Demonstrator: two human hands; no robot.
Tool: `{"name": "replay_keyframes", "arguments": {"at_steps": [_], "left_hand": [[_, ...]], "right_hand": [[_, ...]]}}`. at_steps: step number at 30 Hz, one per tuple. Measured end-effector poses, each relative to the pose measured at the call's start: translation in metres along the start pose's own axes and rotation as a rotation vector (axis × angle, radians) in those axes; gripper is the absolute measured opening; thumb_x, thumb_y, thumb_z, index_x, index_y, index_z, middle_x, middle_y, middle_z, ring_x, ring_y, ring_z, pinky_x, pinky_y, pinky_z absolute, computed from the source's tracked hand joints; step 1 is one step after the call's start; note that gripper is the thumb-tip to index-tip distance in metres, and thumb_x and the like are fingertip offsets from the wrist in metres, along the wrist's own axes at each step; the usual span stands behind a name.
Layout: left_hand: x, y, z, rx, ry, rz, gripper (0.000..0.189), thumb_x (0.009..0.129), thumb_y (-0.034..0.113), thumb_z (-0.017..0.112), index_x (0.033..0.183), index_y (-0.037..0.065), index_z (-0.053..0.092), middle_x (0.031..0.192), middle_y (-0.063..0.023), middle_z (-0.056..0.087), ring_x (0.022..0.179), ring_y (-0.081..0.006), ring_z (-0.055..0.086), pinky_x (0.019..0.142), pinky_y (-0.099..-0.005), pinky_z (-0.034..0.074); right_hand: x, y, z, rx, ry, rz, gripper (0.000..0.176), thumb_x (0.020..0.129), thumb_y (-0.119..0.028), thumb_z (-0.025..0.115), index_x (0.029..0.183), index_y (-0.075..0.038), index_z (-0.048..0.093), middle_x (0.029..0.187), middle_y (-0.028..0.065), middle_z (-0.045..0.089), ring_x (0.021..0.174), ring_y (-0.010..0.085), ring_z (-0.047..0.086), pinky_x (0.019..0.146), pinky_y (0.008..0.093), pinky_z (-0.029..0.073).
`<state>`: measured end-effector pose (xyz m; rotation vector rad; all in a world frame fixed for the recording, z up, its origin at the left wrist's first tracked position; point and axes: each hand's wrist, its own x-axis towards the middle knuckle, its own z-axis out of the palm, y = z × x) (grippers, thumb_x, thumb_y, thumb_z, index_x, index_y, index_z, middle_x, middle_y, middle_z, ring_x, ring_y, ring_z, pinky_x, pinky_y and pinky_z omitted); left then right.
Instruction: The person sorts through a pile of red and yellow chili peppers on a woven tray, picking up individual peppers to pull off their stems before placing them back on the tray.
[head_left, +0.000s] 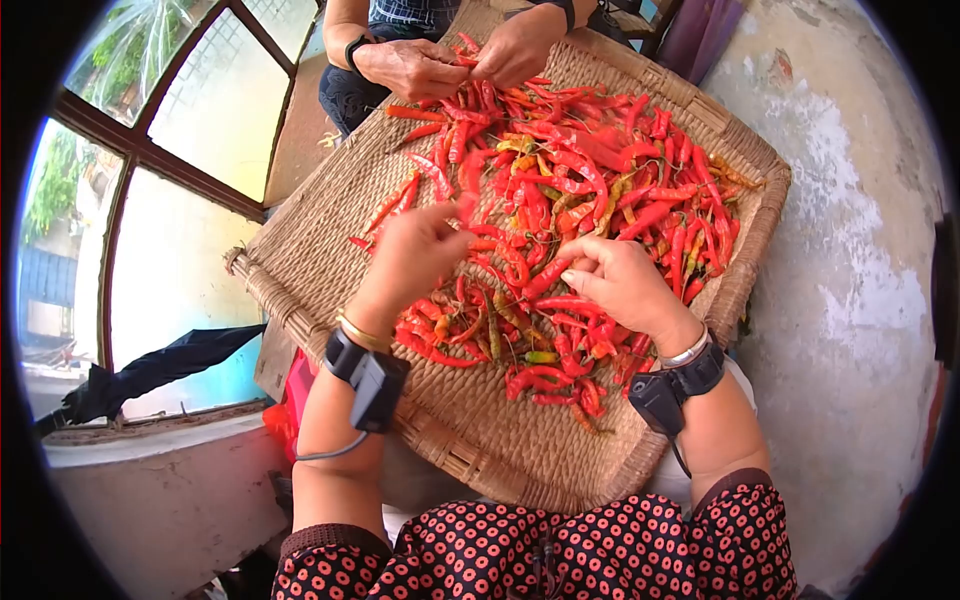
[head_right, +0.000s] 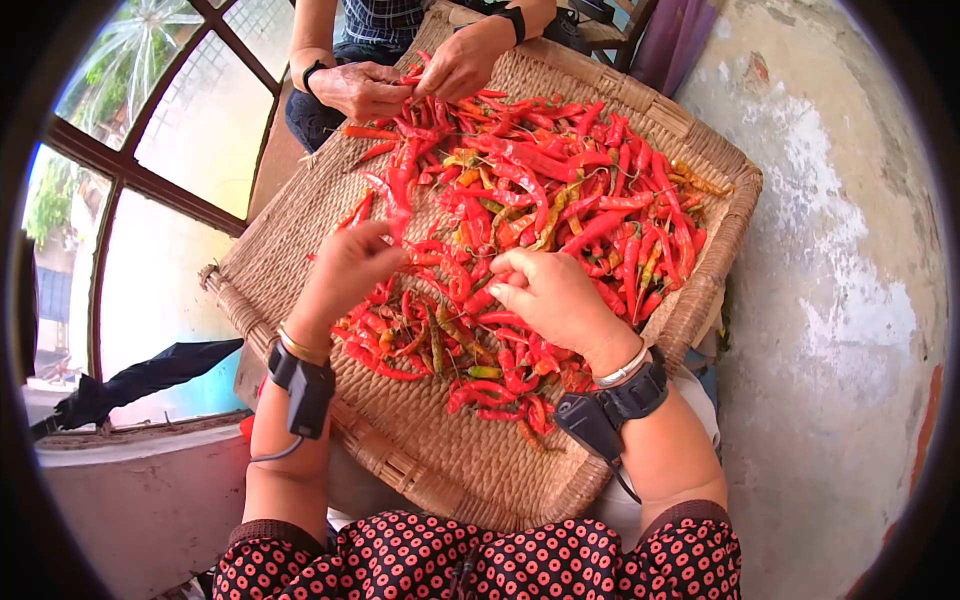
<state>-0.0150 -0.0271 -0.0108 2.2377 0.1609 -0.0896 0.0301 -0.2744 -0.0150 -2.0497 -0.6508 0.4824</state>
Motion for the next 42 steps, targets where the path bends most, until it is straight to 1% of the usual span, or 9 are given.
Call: {"name": "replay_keyframes", "arguments": {"at_steps": [3, 5, 11, 20, 23, 28, 32, 35, 42], "left_hand": [[0.009, -0.016, -0.008, -0.095, 0.377, -0.035, 0.033, 0.077, 0.012, 0.067, 0.108, 0.0, 0.06, 0.075, -0.0051, 0.062, 0.055, -0.0088, 0.056, 0.05, -0.0253, 0.045], [0.014, -0.026, -0.005, 0.409, 0.586, 0.167, 0.038, 0.075, 0.016, 0.068, 0.106, -0.002, 0.058, 0.09, -0.0179, 0.063, 0.076, -0.0292, 0.064, 0.066, -0.0373, 0.051], [-0.01, 0.006, 0.043, 0.205, -0.16, 0.606, 0.031, 0.072, 0.012, 0.07, 0.1, 0.002, 0.061, 0.087, -0.0144, 0.062, 0.081, -0.0291, 0.061, 0.073, -0.0356, 0.049], [-0.018, 0.026, 0.053, 0.106, -0.371, 0.453, 0.028, 0.074, 0.019, 0.068, 0.097, 0.004, 0.061, 0.079, -0.0153, 0.062, 0.074, -0.0329, 0.06, 0.066, -0.0385, 0.048], [-0.014, 0.023, 0.049, -0.046, -0.418, 0.363, 0.022, 0.078, 0.013, 0.067, 0.096, 0.002, 0.061, 0.065, -0.0057, 0.057, 0.06, -0.0131, 0.054, 0.057, -0.0286, 0.044], [-0.001, 0.003, 0.012, -0.271, -0.094, -0.054, 0.014, 0.087, 0.016, 0.058, 0.091, 0.004, 0.064, 0.066, 0.0054, 0.054, 0.057, -0.0017, 0.048, 0.05, -0.0175, 0.038], [0.007, -0.016, 0.007, 0.477, 0.676, 0.281, 0.017, 0.078, 0.015, 0.064, 0.089, 0.001, 0.064, 0.074, -0.0129, 0.063, 0.068, -0.0259, 0.062, 0.061, -0.0363, 0.048], [-0.005, 0.001, 0.026, 0.224, 0.097, 0.358, 0.022, 0.076, 0.013, 0.067, 0.095, 0.004, 0.064, 0.084, -0.0123, 0.063, 0.07, -0.0268, 0.061, 0.065, -0.0346, 0.049], [-0.014, 0.007, 0.08, 0.633, -0.098, 0.375, 0.026, 0.073, 0.028, 0.067, 0.086, 0.005, 0.062, 0.079, -0.0102, 0.056, 0.073, -0.028, 0.058, 0.061, -0.0375, 0.049]], "right_hand": [[-0.009, 0.007, -0.007, -0.565, -0.05, -0.133, 0.017, 0.072, -0.021, 0.068, 0.078, -0.006, 0.062, 0.07, 0.0116, 0.061, 0.066, 0.027, 0.062, 0.061, 0.0375, 0.048], [-0.016, 0.006, -0.006, -0.677, -0.08, -0.109, 0.022, 0.067, -0.024, 0.071, 0.073, -0.005, 0.061, 0.071, 0.012, 0.061, 0.069, 0.0306, 0.062, 0.062, 0.0399, 0.048], [-0.017, 0.014, 0.003, -0.867, -0.248, -0.094, 0.021, 0.068, -0.024, 0.068, 0.074, -0.006, 0.06, 0.077, 0.0102, 0.06, 0.077, 0.0294, 0.06, 0.066, 0.041, 0.046], [-0.007, -0.008, -0.005, -0.162, -0.033, -0.221, 0.015, 0.075, -0.018, 0.066, 0.08, -0.004, 0.062, 0.074, 0.0105, 0.062, 0.063, 0.0232, 0.061, 0.059, 0.0342, 0.048], [-0.008, -0.014, 0.0, 0.332, -0.007, -0.062, 0.019, 0.08, -0.018, 0.065, 0.09, -0.002, 0.061, 0.075, 0.0054, 0.062, 0.062, 0.0118, 0.057, 0.059, 0.0275, 0.048], [-0.002, 0.007, -0.001, 0.234, -0.004, 0.034, 0.028, 0.078, -0.021, 0.067, 0.097, -0.002, 0.059, 0.078, 0.0073, 0.061, 0.065, 0.0144, 0.059, 0.061, 0.0293, 0.048], [-0.015, 0.009, 0.003, -0.589, -0.265, -0.224, 0.026, 0.066, -0.021, 0.07, 0.082, -0.004, 0.061, 0.081, 0.014, 0.058, 0.082, 0.0314, 0.058, 0.07, 0.0424, 0.046], [-0.025, 0.011, 0.011, -0.786, -0.297, -0.217, 0.024, 0.066, -0.022, 0.07, 0.079, -0.004, 0.061, 0.078, 0.0129, 0.058, 0.08, 0.0297, 0.059, 0.068, 0.0415, 0.047], [-0.015, 0.018, 0.013, -0.77, -0.249, -0.195, 0.017, 0.066, -0.018, 0.064, 0.071, -0.003, 0.059, 0.069, 0.0133, 0.06, 0.072, 0.0333, 0.06, 0.064, 0.0444, 0.047]]}}
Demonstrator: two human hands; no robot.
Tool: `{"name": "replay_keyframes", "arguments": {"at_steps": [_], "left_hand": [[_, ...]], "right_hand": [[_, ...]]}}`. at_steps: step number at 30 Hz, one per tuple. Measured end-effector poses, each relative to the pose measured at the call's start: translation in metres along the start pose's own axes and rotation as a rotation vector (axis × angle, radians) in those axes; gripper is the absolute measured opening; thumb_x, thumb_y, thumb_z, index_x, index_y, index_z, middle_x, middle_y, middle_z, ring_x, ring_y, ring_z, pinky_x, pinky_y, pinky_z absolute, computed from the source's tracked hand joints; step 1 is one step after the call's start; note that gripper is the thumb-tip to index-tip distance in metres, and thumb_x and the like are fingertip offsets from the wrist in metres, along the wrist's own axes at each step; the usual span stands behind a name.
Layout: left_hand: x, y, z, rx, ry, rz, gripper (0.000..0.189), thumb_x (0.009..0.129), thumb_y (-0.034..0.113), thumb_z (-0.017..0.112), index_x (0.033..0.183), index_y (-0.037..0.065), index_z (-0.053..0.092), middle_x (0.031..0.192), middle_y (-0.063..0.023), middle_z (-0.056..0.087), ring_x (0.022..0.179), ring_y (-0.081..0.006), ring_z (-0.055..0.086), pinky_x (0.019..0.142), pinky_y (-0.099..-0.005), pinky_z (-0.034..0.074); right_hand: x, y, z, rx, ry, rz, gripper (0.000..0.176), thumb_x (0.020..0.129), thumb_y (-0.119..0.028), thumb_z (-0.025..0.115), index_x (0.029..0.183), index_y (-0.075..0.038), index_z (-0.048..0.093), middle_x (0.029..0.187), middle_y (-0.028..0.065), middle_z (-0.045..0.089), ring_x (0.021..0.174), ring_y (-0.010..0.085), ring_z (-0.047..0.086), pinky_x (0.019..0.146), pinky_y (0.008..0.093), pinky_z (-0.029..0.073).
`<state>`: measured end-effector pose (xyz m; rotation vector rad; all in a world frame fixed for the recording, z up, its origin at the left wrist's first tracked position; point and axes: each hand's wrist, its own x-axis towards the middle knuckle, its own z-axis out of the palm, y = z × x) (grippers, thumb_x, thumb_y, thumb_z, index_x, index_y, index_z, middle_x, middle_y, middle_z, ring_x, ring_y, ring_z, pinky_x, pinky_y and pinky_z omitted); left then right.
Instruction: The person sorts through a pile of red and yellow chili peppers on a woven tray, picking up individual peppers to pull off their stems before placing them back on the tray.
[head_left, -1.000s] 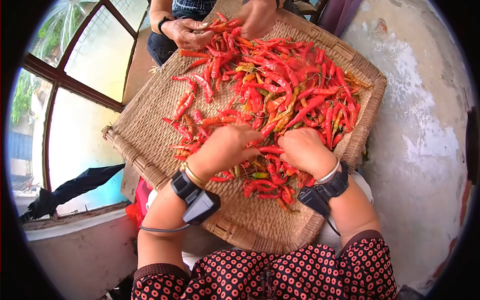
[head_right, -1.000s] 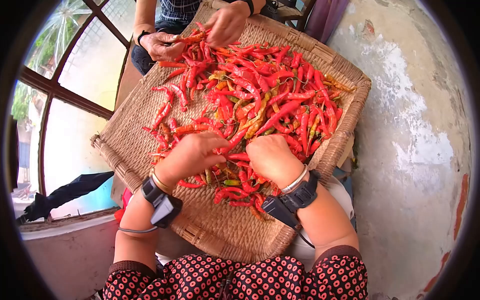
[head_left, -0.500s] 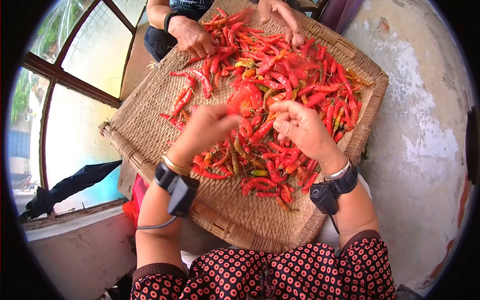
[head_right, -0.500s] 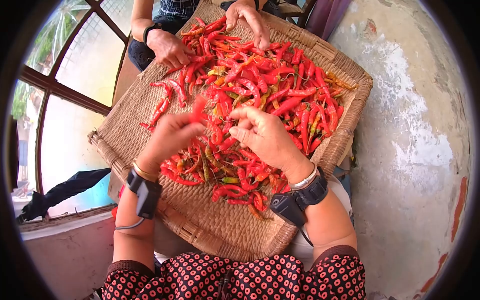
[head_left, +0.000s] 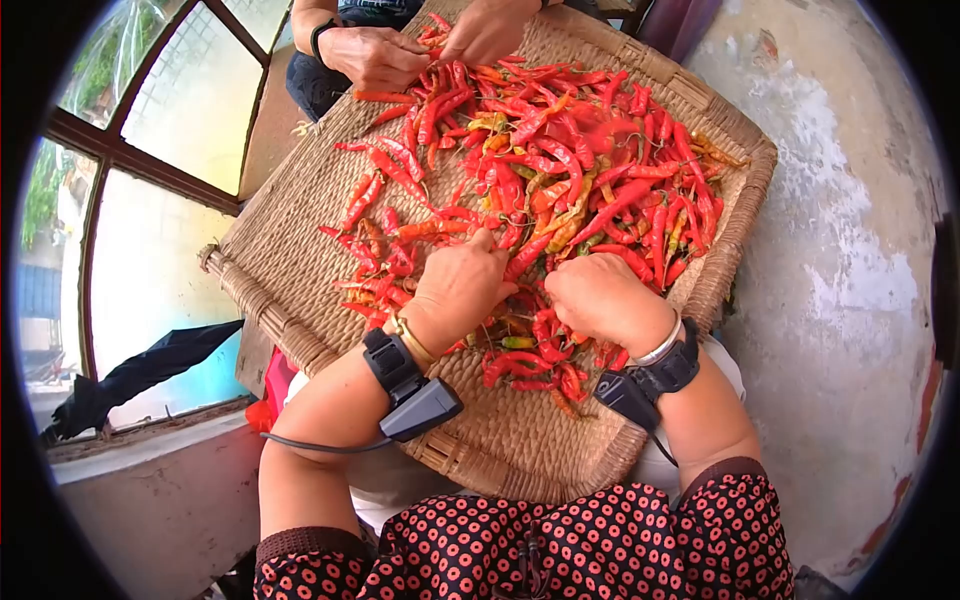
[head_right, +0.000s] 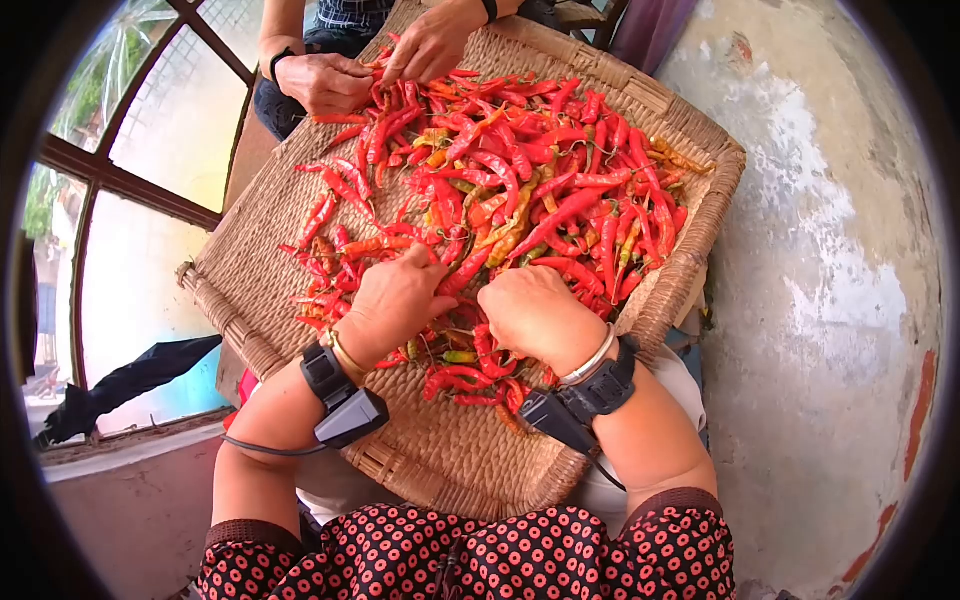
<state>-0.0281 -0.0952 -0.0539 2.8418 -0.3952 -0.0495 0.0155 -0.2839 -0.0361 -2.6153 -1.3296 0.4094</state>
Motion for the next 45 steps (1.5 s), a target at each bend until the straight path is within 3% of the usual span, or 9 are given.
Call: {"name": "replay_keyframes", "arguments": {"at_steps": [7, 13, 17, 21, 27, 29, 32, 35, 45], "left_hand": [[-0.001, -0.015, -0.013, -0.251, 0.136, 0.082, 0.021, 0.075, 0.019, 0.066, 0.09, 0.005, 0.065, 0.081, -0.0082, 0.059, 0.072, -0.0215, 0.06, 0.061, -0.0325, 0.048], [-0.012, -0.051, -0.063, -1.03, -0.031, -0.394, 0.013, 0.084, 0.008, 0.059, 0.094, 0.002, 0.061, 0.074, 0.0026, 0.06, 0.067, -0.0025, 0.053, 0.057, -0.0173, 0.041], [-0.015, -0.091, -0.059, -0.982, 0.178, -0.425, 0.017, 0.082, 0.014, 0.06, 0.094, 0.001, 0.06, 0.073, -0.003, 0.061, 0.064, -0.0122, 0.058, 0.058, -0.0258, 0.046], [-0.01, -0.08, -0.055, 0.078, 0.598, -0.38, 0.022, 0.073, 0.016, 0.066, 0.092, 0.005, 0.062, 0.088, -0.0149, 0.062, 0.077, -0.0329, 0.06, 0.069, -0.0389, 0.048], [-0.01, -0.023, -0.032, -0.288, -0.078, 0.301, 0.028, 0.067, 0.017, 0.068, 0.095, 0.012, 0.064, 0.09, -0.0102, 0.058, 0.073, -0.0294, 0.06, 0.065, -0.0383, 0.049], [-0.015, -0.011, -0.026, -0.194, -0.184, 0.19, 0.028, 0.069, 0.017, 0.066, 0.097, 0.016, 0.065, 0.09, -0.0096, 0.056, 0.068, -0.0275, 0.061, 0.061, -0.0389, 0.05], [-0.014, -0.009, -0.021, 0.035, -0.202, 0.219, 0.029, 0.065, 0.016, 0.069, 0.094, 0.014, 0.064, 0.097, -0.0099, 0.054, 0.064, -0.0269, 0.061, 0.056, -0.0383, 0.05], [-0.011, -0.017, -0.015, 0.059, -0.132, 0.267, 0.023, 0.067, 0.016, 0.067, 0.09, 0.013, 0.065, 0.09, -0.0101, 0.053, 0.062, -0.0273, 0.06, 0.054, -0.0385, 0.049], [-0.007, -0.057, -0.05, -0.593, 0.083, 0.068, 0.016, 0.084, 0.009, 0.06, 0.096, 0.001, 0.064, 0.077, -0.0055, 0.06, 0.073, -0.0142, 0.056, 0.065, -0.0275, 0.045]], "right_hand": [[-0.001, -0.007, -0.012, 0.003, -0.176, -0.043, 0.016, 0.068, -0.018, 0.064, 0.073, -0.004, 0.061, 0.077, 0.0149, 0.061, 0.077, 0.034, 0.06, 0.069, 0.0438, 0.046], [0.001, -0.005, -0.002, -0.054, -0.159, -0.004, 0.014, 0.069, -0.017, 0.062, 0.074, -0.004, 0.061, 0.073, 0.015, 0.06, 0.075, 0.0345, 0.06, 0.067, 0.0441, 0.046], [0.003, -0.002, -0.012, 0.085, -0.044, 0.011, 0.013, 0.07, -0.016, 0.06, 0.074, -0.004, 0.061, 0.071, 0.0156, 0.06, 0.073, 0.0342, 0.06, 0.064, 0.0433, 0.046], [0.009, -0.002, -0.015, 0.374, 0.075, 0.057, 0.017, 0.073, -0.022, 0.061, 0.078, -0.005, 0.061, 0.073, 0.0152, 0.062, 0.075, 0.0335, 0.061, 0.066, 0.0444, 0.047], [0.015, -0.005, -0.025, 1.589, 0.189, 0.162, 0.029, 0.083, -0.01, 0.059, 0.109, 0.003, 0.055, 0.087, 0.0051, 0.063, 0.072, 0.0097, 0.058, 0.062, 0.0245, 0.047], [0.017, -0.003, -0.023, 1.591, 0.249, 0.106, 0.04, 0.083, -0.011, 0.061, 0.117, 0.006, 0.048, 0.094, 0.0061, 0.062, 0.074, 0.0104, 0.059, 0.064, 0.0245, 0.048], [0.013, 0.005, -0.025, 0.464, 0.354, 0.191, 0.035, 0.077, -0.012, 0.065, 0.107, 0.002, 0.057, 0.083, 0.0105, 0.063, 0.07, 0.0174, 0.062, 0.063, 0.0292, 0.049], [0.009, 0.009, -0.022, 0.303, 0.492, 0.167, 0.023, 0.074, -0.017, 0.065, 0.092, -0.004, 0.06, 0.078, 0.014, 0.062, 0.072, 0.0322, 0.061, 0.063, 0.0409, 0.048], [-0.009, -0.015, -0.001, -0.081, -0.155, -0.08, 0.02, 0.067, -0.021, 0.065, 0.079, -0.005, 0.061, 0.076, 0.0117, 0.058, 0.076, 0.0285, 0.06, 0.064, 0.0417, 0.046]]}}
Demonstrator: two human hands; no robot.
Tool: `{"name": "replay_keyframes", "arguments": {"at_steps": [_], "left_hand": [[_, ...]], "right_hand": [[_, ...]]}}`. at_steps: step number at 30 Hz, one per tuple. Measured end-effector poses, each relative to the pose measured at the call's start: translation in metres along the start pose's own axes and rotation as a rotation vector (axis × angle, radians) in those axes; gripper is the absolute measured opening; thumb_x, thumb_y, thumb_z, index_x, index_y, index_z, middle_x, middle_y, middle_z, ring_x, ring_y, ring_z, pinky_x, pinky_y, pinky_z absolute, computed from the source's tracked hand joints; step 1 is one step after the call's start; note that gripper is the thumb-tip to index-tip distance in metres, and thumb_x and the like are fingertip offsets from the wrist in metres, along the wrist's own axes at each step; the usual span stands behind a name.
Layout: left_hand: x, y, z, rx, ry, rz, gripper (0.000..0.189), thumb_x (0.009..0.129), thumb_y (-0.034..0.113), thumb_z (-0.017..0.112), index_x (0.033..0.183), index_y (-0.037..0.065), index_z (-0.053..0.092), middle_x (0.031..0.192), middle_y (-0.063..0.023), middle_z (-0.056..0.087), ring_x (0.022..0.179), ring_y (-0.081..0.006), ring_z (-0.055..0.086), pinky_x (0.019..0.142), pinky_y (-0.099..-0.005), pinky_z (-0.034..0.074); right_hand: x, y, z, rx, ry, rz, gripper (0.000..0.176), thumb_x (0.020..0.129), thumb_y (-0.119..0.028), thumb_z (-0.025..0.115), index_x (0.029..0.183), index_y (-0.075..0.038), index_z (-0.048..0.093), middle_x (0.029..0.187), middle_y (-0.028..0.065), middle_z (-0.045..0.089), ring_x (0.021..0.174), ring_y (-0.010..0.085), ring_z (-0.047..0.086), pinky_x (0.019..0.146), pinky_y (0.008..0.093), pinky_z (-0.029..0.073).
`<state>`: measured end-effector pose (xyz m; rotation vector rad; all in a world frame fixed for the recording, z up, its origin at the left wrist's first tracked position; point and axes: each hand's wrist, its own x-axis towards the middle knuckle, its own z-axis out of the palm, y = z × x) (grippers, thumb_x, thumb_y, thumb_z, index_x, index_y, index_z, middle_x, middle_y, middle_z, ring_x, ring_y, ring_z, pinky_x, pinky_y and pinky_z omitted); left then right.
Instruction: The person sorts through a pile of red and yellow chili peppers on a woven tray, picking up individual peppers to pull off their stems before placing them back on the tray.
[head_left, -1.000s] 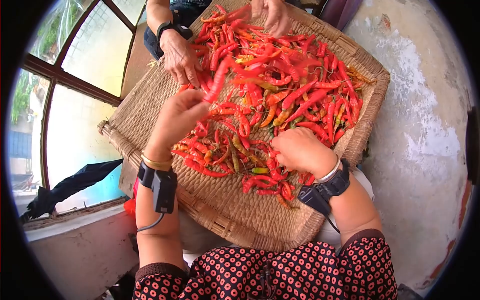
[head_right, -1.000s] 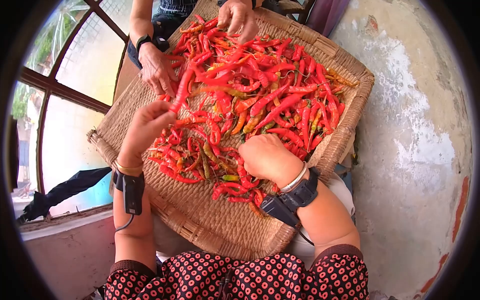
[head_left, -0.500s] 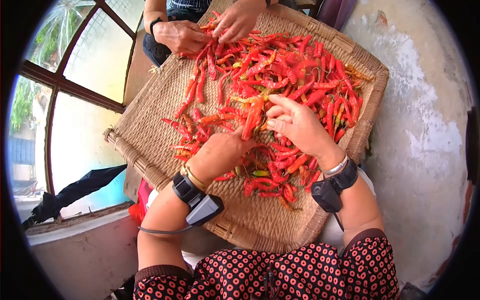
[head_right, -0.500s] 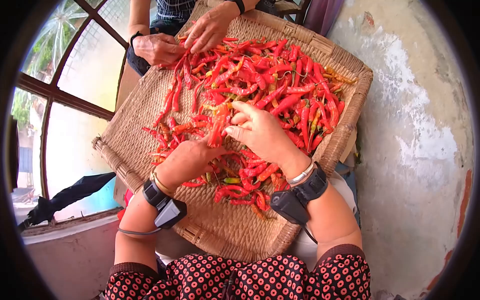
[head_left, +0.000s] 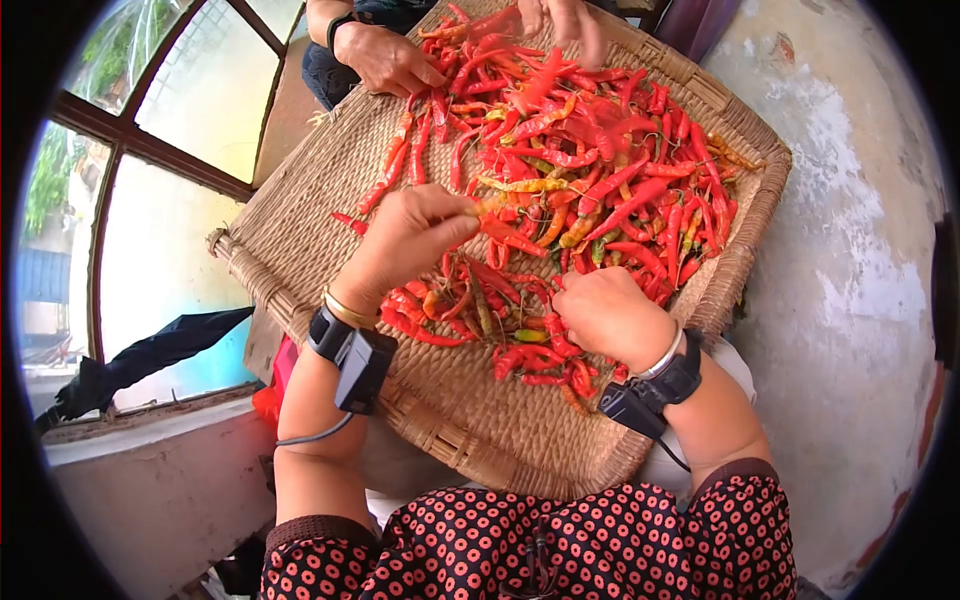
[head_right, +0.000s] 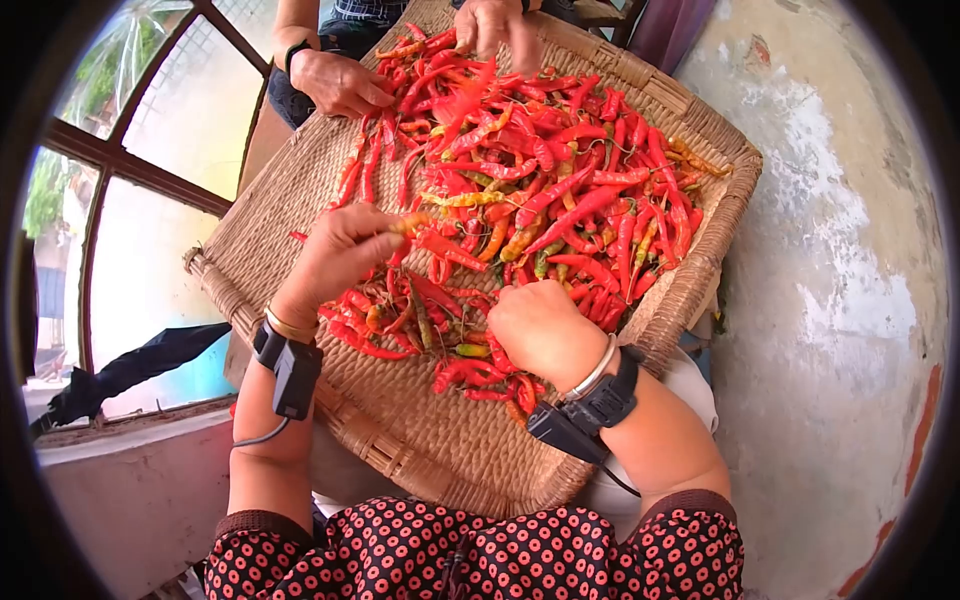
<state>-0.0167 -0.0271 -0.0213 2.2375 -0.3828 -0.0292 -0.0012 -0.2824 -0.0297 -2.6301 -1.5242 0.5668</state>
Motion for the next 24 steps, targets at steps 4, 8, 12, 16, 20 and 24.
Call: {"name": "replay_keyframes", "arguments": {"at_steps": [4, 8, 12, 16, 20, 24], "left_hand": [[0.001, -0.008, -0.008, -0.355, 0.15, -0.327, 0.02, 0.089, 0.013, 0.055, 0.1, -0.003, 0.062, 0.073, -0.0006, 0.063, 0.057, -0.0031, 0.05, 0.053, -0.018, 0.041], [-0.002, -0.005, -0.015, -0.583, 0.069, -0.37, 0.019, 0.09, 0.013, 0.054, 0.102, 0.0, 0.063, 0.073, -0.0018, 0.063, 0.055, -0.0012, 0.049, 0.051, -0.0149, 0.039], [0.002, -0.023, -0.028, -0.634, 0.294, -0.414, 0.023, 0.09, 0.012, 0.052, 0.108, 0.001, 0.061, 0.072, -0.0023, 0.062, 0.055, -0.0022, 0.048, 0.05, -0.0163, 0.04], [0.002, -0.03, -0.024, 0.268, 0.778, -0.34, 0.026, 0.086, 0.013, 0.058, 0.106, -0.002, 0.06, 0.08, -0.0032, 0.063, 0.064, -0.0087, 0.055, 0.058, -0.0252, 0.046], [-0.001, 0.016, 0.014, -0.32, -0.082, -0.28, 0.041, 0.083, 0.019, 0.063, 0.118, -0.001, 0.051, 0.08, -0.0066, 0.062, 0.067, -0.0078, 0.054, 0.061, -0.025, 0.046], [0.0, 0.034, 0.044, -0.593, -0.308, -0.222, 0.039, 0.083, 0.023, 0.065, 0.113, 0.0, 0.055, 0.073, 0.0012, 0.057, 0.065, -0.0061, 0.052, 0.056, -0.0224, 0.043]], "right_hand": [[-0.001, 0.006, 0.001, 0.032, 0.093, -0.029, 0.013, 0.067, -0.014, 0.06, 0.076, -0.005, 0.061, 0.074, 0.0118, 0.058, 0.072, 0.0295, 0.06, 0.061, 0.0429, 0.046], [-0.003, 0.007, -0.014, 0.266, 0.126, -0.011, 0.011, 0.068, -0.012, 0.058, 0.076, -0.005, 0.06, 0.071, 0.0129, 0.059, 0.069, 0.0307, 0.059, 0.06, 0.0427, 0.046], [0.003, 0.007, -0.018, 0.483, 0.177, 0.042, 0.012, 0.07, -0.012, 0.055, 0.079, -0.006, 0.06, 0.07, 0.0144, 0.061, 0.067, 0.0323, 0.06, 0.06, 0.0407, 0.047], [0.01, 0.007, -0.019, 0.792, 0.299, 0.147, 0.021, 0.072, -0.012, 0.058, 0.091, -0.004, 0.061, 0.068, 0.013, 0.062, 0.063, 0.0279, 0.061, 0.06, 0.0373, 0.048], [0.012, 0.008, -0.027, 1.261, 0.294, 0.253, 0.022, 0.081, -0.008, 0.055, 0.102, 0.0, 0.058, 0.065, 0.0018, 0.059, 0.055, 0.0086, 0.055, 0.051, 0.0236, 0.045], [0.011, 0.007, -0.033, 1.554, 0.261, 0.224, 0.021, 0.086, -0.008, 0.053, 0.105, -0.002, 0.056, 0.075, -0.0002, 0.057, 0.056, 0.0054, 0.054, 0.052, 0.0194, 0.045]]}}
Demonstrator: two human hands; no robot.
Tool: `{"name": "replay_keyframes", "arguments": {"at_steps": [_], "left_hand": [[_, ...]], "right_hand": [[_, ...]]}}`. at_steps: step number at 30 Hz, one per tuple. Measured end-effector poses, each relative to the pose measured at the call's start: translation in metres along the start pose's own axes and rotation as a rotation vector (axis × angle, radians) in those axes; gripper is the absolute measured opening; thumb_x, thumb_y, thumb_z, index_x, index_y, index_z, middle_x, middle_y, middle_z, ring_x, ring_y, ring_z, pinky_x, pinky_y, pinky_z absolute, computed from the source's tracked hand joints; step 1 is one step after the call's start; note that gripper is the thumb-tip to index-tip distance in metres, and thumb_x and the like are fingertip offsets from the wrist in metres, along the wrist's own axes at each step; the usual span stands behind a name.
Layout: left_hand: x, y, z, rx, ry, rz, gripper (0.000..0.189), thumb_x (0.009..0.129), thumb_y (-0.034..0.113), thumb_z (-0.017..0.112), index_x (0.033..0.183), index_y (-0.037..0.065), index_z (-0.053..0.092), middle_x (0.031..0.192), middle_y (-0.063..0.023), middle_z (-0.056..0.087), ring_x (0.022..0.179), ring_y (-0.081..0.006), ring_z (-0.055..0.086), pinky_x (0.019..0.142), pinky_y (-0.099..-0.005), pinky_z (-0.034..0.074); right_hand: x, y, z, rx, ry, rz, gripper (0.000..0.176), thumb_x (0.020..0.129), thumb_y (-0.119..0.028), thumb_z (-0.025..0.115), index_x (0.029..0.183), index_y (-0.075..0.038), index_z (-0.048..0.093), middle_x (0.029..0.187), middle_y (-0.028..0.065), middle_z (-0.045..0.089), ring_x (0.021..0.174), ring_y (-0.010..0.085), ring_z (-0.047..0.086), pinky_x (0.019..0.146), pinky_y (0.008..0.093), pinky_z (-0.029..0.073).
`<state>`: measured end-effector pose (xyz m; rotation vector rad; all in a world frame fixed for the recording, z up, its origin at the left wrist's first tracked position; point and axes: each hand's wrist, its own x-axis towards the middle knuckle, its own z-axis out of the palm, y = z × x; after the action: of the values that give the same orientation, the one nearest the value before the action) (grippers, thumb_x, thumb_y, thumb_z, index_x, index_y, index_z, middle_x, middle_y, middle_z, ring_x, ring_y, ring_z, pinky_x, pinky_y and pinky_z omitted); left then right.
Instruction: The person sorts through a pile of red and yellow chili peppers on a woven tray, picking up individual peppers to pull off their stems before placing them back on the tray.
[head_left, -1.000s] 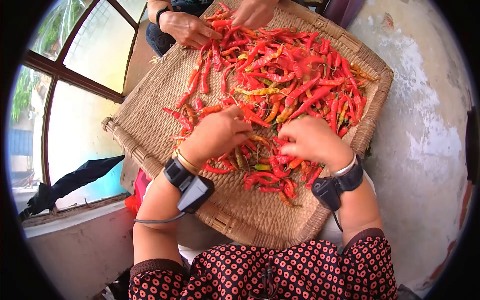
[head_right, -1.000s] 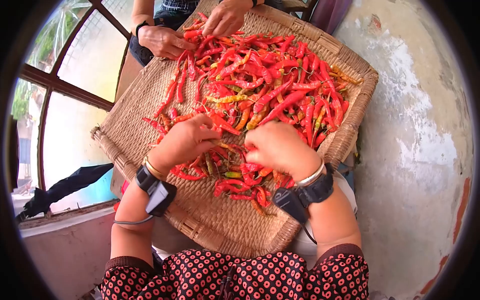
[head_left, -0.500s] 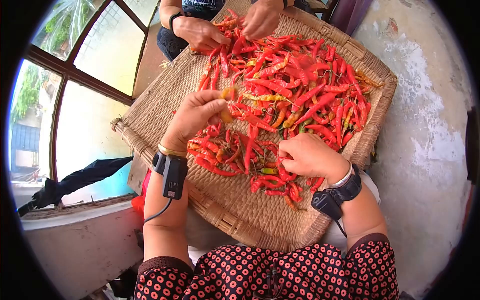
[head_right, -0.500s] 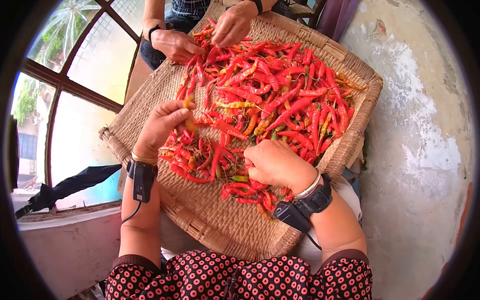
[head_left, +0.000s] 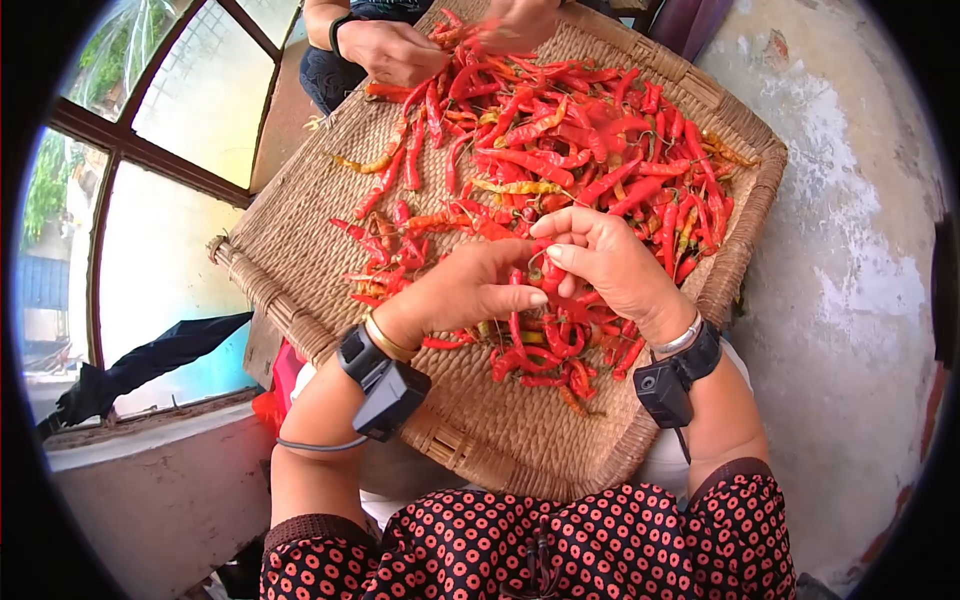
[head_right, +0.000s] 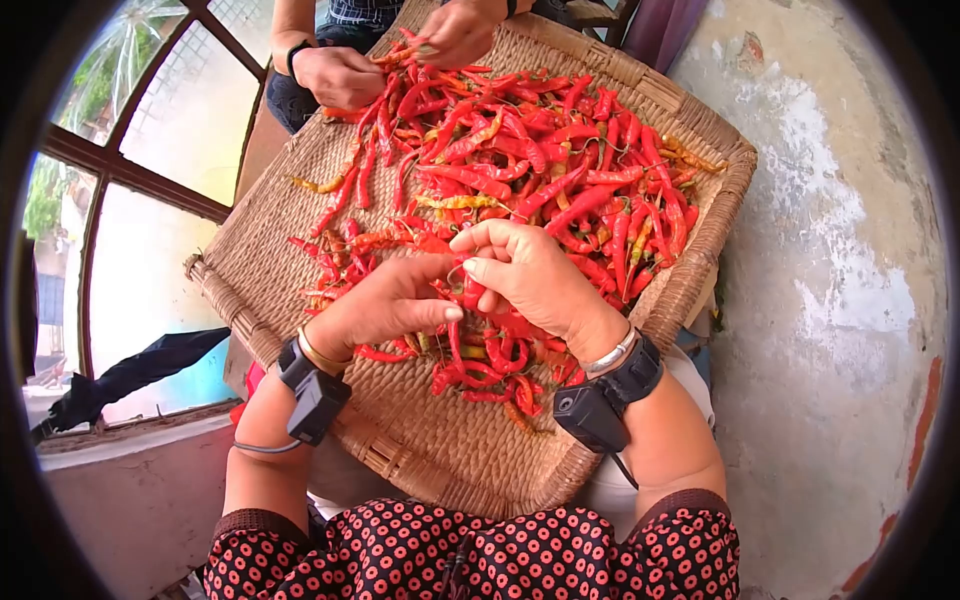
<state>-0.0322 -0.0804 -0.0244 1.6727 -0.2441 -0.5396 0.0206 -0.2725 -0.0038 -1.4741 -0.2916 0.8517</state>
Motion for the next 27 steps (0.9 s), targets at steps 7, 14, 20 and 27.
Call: {"name": "replay_keyframes", "arguments": {"at_steps": [7, 14, 20, 27], "left_hand": [[-0.01, 0.011, -0.027, -0.273, 0.215, -0.129, 0.014, 0.083, 0.013, 0.061, 0.095, 0.007, 0.062, 0.069, 0.0059, 0.06, 0.054, 0.0004, 0.047, 0.048, -0.0144, 0.036], [-0.022, 0.01, -0.052, -0.134, 0.0, -0.186, 0.014, 0.082, 0.017, 0.066, 0.088, 0.004, 0.064, 0.067, 0.005, 0.059, 0.055, -0.0007, 0.049, 0.049, -0.0159, 0.038], [-0.019, 0.01, -0.042, -0.181, -0.157, -0.136, 0.018, 0.079, 0.015, 0.069, 0.089, 0.002, 0.063, 0.071, 0.003, 0.061, 0.062, -0.0022, 0.054, 0.052, -0.0164, 0.04], [-0.036, 0.014, -0.078, -0.244, 0.235, -0.02, 0.018, 0.085, 0.02, 0.056, 0.082, 0.003, 0.062, 0.062, 0.0, 0.059, 0.048, -0.0031, 0.047, 0.044, -0.0164, 0.034]], "right_hand": [[0.003, 0.002, 0.003, 0.164, 0.017, -0.124, 0.023, 0.085, -0.012, 0.057, 0.106, -0.003, 0.056, 0.08, 0.0012, 0.057, 0.069, 0.0067, 0.057, 0.061, 0.0217, 0.047], [0.006, 0.019, 0.015, -0.653, -0.046, -0.365, 0.034, 0.078, -0.01, 0.064, 0.109, 0.0, 0.056, 0.092, 0.0039, 0.058, 0.074, 0.0087, 0.058, 0.066, 0.0244, 0.048], [0.006, 0.014, 0.01, -0.23, -0.183, 0.025, 0.027, 0.075, -0.016, 0.066, 0.093, 0.002, 0.059, 0.074, 0.0093, 0.063, 0.068, 0.0185, 0.061, 0.065, 0.0306, 0.048], [0.006, 0.017, 0.01, -0.494, -0.201, -0.117, 0.015, 0.074, -0.014, 0.061, 0.08, -0.001, 0.061, 0.066, 0.0081, 0.061, 0.065, 0.0114, 0.058, 0.06, 0.0295, 0.046]]}}
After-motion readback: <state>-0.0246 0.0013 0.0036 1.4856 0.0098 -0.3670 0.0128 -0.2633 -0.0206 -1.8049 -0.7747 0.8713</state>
